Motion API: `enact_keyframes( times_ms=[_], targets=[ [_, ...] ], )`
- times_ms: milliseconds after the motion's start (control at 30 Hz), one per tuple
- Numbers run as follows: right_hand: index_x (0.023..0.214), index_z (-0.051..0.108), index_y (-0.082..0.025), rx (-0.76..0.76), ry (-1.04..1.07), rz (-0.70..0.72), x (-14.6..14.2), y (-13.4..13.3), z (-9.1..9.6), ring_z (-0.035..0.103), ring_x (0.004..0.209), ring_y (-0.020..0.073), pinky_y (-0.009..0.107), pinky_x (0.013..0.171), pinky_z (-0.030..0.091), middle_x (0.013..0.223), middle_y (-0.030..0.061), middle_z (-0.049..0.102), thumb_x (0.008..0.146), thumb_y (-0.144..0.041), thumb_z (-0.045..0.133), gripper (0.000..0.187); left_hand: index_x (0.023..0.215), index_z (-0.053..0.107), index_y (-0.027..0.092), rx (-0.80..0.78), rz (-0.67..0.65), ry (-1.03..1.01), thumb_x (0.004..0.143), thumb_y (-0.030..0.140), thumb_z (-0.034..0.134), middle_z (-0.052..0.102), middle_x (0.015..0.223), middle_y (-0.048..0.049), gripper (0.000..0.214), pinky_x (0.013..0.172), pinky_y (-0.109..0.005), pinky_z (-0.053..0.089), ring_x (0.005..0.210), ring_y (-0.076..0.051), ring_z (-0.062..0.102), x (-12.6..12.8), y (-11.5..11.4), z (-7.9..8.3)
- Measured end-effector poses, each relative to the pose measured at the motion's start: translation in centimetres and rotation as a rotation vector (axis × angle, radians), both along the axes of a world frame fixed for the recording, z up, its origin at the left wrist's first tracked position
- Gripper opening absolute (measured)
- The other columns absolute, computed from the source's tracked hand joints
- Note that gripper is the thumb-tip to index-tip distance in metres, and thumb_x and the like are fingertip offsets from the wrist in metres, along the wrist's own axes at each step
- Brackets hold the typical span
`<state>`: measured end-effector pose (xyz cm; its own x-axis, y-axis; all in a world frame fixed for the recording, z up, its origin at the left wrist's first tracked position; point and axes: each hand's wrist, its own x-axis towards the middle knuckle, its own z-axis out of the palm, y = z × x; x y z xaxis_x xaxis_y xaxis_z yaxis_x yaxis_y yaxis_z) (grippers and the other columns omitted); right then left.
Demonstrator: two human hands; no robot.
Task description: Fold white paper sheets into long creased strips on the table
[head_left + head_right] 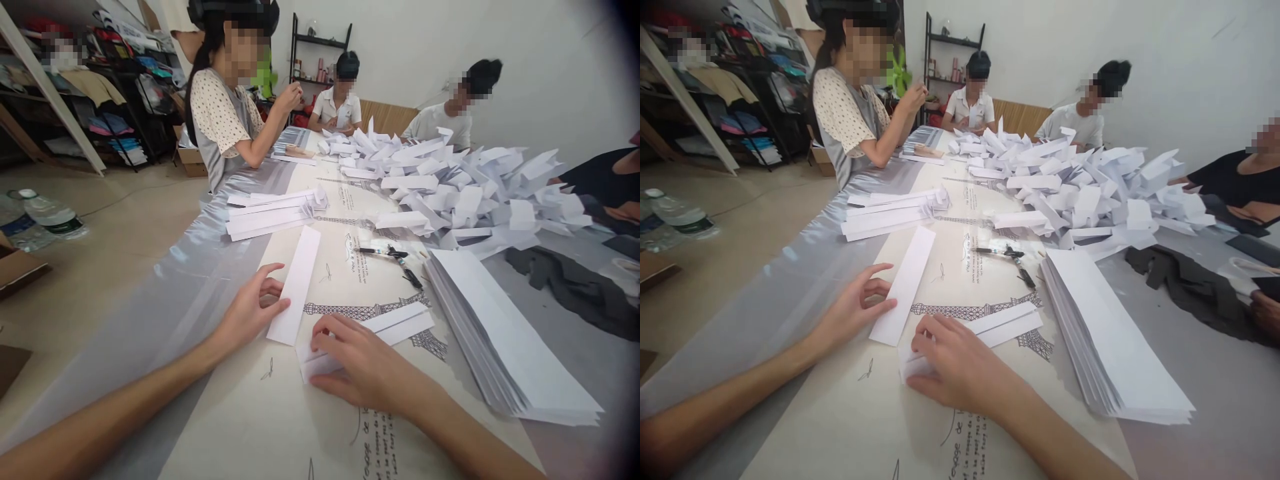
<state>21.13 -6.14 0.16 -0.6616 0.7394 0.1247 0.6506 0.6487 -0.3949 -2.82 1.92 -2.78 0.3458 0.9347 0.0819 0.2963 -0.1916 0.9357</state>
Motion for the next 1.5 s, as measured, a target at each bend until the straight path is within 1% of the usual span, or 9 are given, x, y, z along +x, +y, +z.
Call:
enact_keyframes(
  times_ms=[133, 300, 400, 500, 700, 867, 967, 1233, 1500],
  targets=[
    [0.091, 0.065, -0.014, 0.243, -0.152, -0.016, -1.8, -1.3, -0.6, 0.060, 0.088, 0.0276, 0.044, 0.075, 0.057, 0.095, 0.0088, 0.064, 0.084, -0.046, 0.082, 0.036, 0.145, 0.046, 0.027, 0.397, -0.046, 0.362, 0.100, 0.033, 0.054, 0.049, 0.153, -0.0106, 0.046, 0.115, -0.049, 0.045, 0.139, -0.028, 0.050, -0.7, 0.2, -0.9],
    [0.097, 0.068, -0.012, 0.437, -0.250, 0.078, -3.1, -2.8, -1.6, 0.064, 0.083, 0.0254, 0.038, 0.068, 0.056, 0.093, 0.0113, 0.069, 0.095, -0.011, 0.061, 0.007, 0.151, 0.046, 0.024, 0.705, -0.295, 0.663, 0.110, 0.026, 0.030, 0.047, 0.160, -0.0081, 0.044, 0.123, -0.049, 0.033, 0.150, -0.025, 0.040, -1.1, 0.6, -1.3],
    [0.100, 0.068, -0.010, 0.463, -0.229, 0.135, -2.8, -3.2, -1.6, 0.067, 0.096, 0.0262, 0.036, 0.077, 0.058, 0.107, 0.0149, 0.072, 0.091, 0.000, 0.057, 0.018, 0.153, 0.044, 0.022, 0.733, -0.309, 0.718, 0.111, 0.031, 0.032, 0.046, 0.160, -0.0085, 0.045, 0.124, -0.048, 0.033, 0.149, -0.025, 0.042, -1.1, 0.7, -1.3],
    [0.104, 0.068, -0.011, 0.375, -0.094, 0.172, -2.6, -3.2, -1.3, 0.066, 0.107, 0.0249, 0.035, 0.090, 0.058, 0.114, 0.0123, 0.073, 0.099, -0.015, 0.059, 0.011, 0.154, 0.043, 0.020, 0.725, -0.312, 0.753, 0.111, 0.036, 0.035, 0.045, 0.161, -0.0092, 0.047, 0.124, -0.047, 0.032, 0.149, -0.026, 0.042, -1.2, 0.7, -1.1],
    [0.104, 0.067, -0.013, 0.191, 0.001, 0.301, -2.8, -3.3, -1.4, 0.064, 0.118, 0.0228, 0.032, 0.098, 0.056, 0.117, 0.0090, 0.073, 0.100, -0.046, 0.065, 0.034, 0.154, 0.043, 0.021, 0.709, -0.317, 0.759, 0.111, 0.037, 0.035, 0.045, 0.161, -0.0086, 0.047, 0.123, -0.047, 0.033, 0.149, -0.025, 0.042, -1.2, 0.7, -0.7],
    [0.103, 0.067, -0.015, 0.229, -0.019, 0.283, -3.2, -3.6, -1.3, 0.069, 0.101, 0.0195, 0.033, 0.096, 0.057, 0.106, 0.0088, 0.075, 0.101, -0.018, 0.061, 0.006, 0.151, 0.047, 0.021, 0.695, -0.315, 0.712, 0.111, 0.037, 0.036, 0.047, 0.159, -0.0096, 0.045, 0.122, -0.047, 0.034, 0.147, -0.026, 0.044, -1.2, 0.8, -0.8],
    [0.101, 0.067, -0.017, 0.261, -0.051, 0.262, -3.3, -3.9, -1.3, 0.070, 0.091, 0.0178, 0.035, 0.097, 0.057, 0.098, 0.0061, 0.075, 0.098, -0.003, 0.055, 0.019, 0.152, 0.046, 0.022, 0.690, -0.315, 0.690, 0.110, 0.035, 0.038, 0.047, 0.159, -0.0103, 0.045, 0.122, -0.049, 0.035, 0.147, -0.028, 0.044, -1.2, 0.7, -0.7],
    [0.099, 0.069, -0.018, 0.310, -0.049, 0.303, -2.7, -3.7, -1.3, 0.072, 0.096, 0.0202, 0.036, 0.093, 0.060, 0.100, 0.0092, 0.077, 0.096, -0.004, 0.056, 0.019, 0.160, 0.033, 0.029, 0.760, -0.531, 0.682, 0.112, 0.022, 0.031, 0.042, 0.163, -0.0038, 0.049, 0.126, -0.050, 0.025, 0.153, -0.024, 0.036, -1.1, 0.9, -0.6],
    [0.093, 0.067, -0.017, 0.206, -0.035, 0.299, -1.7, -3.3, -0.5, 0.072, 0.095, 0.0177, 0.028, 0.082, 0.059, 0.099, 0.0069, 0.077, 0.097, -0.007, 0.052, 0.019, 0.163, 0.027, 0.029, 0.789, -0.530, 0.729, 0.108, 0.018, 0.037, 0.049, 0.158, -0.0070, 0.056, 0.122, -0.052, 0.027, 0.147, -0.029, 0.043, -0.4, 0.2, -0.1]
  ],
)
